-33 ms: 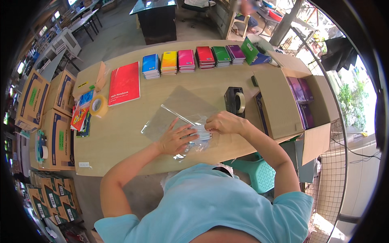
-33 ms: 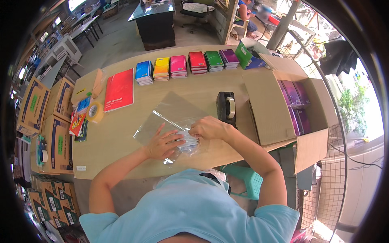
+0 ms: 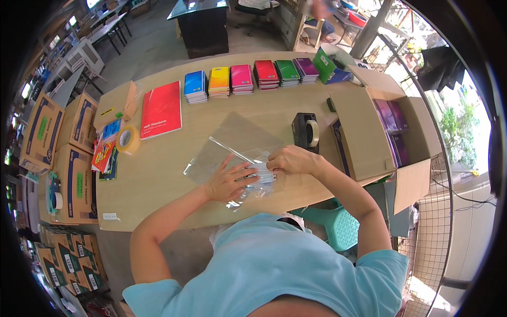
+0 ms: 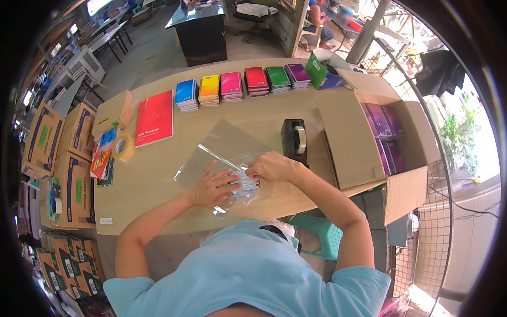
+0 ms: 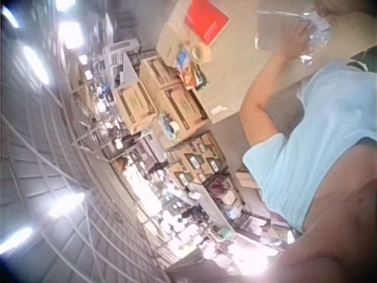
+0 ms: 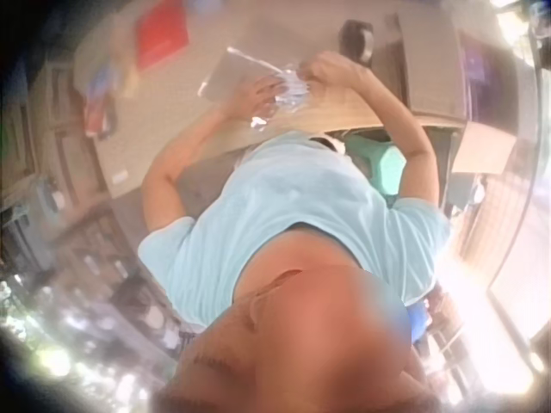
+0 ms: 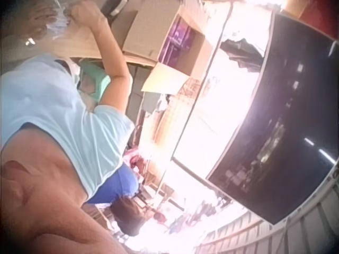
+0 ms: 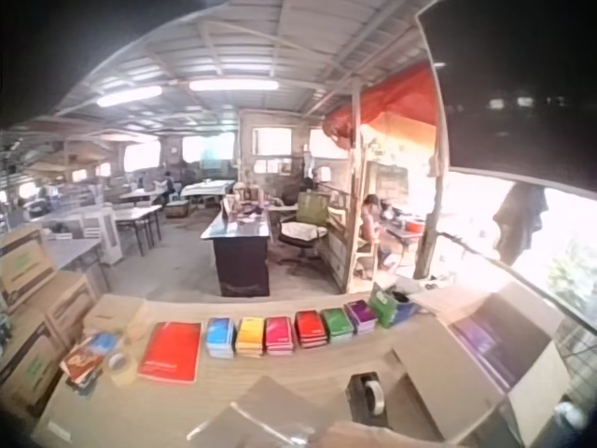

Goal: The person places notebooks into plastic sleeves, uses a tape dispenser to seal the sleeves, and then places the packaged notebooks into a cardboard box.

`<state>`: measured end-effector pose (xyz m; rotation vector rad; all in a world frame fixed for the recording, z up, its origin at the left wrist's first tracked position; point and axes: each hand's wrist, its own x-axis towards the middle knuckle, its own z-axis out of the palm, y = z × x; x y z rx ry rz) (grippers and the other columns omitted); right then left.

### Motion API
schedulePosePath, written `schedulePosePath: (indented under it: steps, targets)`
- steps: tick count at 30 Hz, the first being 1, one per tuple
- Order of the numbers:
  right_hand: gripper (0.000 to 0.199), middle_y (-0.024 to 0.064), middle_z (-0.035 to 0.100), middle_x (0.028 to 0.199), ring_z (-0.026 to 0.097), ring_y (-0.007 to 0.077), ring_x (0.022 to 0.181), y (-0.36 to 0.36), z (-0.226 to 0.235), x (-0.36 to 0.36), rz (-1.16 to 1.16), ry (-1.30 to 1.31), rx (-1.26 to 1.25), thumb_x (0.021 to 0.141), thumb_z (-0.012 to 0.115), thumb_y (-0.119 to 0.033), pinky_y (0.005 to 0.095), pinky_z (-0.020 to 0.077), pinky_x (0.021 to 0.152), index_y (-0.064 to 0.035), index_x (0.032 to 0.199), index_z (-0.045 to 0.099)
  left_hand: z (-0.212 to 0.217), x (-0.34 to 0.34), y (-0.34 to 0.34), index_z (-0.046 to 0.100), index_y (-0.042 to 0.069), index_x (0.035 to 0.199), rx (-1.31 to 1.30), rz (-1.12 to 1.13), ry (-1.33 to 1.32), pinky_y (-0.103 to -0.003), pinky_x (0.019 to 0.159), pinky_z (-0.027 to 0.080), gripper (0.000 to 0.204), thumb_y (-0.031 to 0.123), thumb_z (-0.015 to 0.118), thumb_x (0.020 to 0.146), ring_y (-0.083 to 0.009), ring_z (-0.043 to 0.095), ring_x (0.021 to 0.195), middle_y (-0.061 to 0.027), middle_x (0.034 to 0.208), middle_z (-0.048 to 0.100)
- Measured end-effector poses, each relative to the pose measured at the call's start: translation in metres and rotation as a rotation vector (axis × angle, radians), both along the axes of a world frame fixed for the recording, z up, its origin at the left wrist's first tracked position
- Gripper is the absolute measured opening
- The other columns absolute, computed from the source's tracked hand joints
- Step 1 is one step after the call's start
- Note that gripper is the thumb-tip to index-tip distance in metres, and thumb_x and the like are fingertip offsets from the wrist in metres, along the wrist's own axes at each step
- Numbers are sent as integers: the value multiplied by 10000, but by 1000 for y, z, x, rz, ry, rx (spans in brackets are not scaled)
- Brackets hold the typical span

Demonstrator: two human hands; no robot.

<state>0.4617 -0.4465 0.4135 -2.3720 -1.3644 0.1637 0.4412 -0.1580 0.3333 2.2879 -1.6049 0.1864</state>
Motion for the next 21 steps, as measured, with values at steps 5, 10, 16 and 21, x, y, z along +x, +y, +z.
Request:
schedulePosePath:
  steps: [5, 10, 16, 21]
  targets:
    - [121, 90, 615, 797, 633, 318, 705, 9, -10, 2, 2, 44, 24, 747, 707, -98, 420, 488, 593, -60, 781, 597, 25, 9, -7, 405, 387, 1467, 178, -32, 55, -644, 1164, 144, 822, 211, 720, 729, -247, 314, 1437, 5, 1568, 321]
    - [132, 63, 610, 1029, 624, 313, 899, 27, -7, 4, 22, -93, 100, 723, 731, -114, 420, 515, 707, -69, 779, 621, 29, 14, -11, 359, 520, 1452, 319, -26, 106, -658, 1163, 156, 943, 222, 785, 665, -316, 161, 1496, -15, 1622, 173]
    - [402, 92, 504, 1322, 533, 337, 1177, 24, -43, 1, -126, 108, 236, 694, 779, -65, 468, 484, 931, -108, 1058, 614, 22, 20, -15, 411, 523, 1420, 286, -19, 97, -691, 1129, 188, 850, 284, 763, 684, -402, 165, 1482, -83, 1561, 287]
    - [959, 129, 434, 1426, 525, 276, 1223, 20, -95, -9, -401, 773, 662, 710, 779, 17, 411, 434, 1028, -129, 1510, 271, -14, -9, -17, 433, 429, 1413, -119, 66, 88, -686, 1145, 77, 805, 294, 791, 705, -391, 162, 1482, -91, 1530, 314]
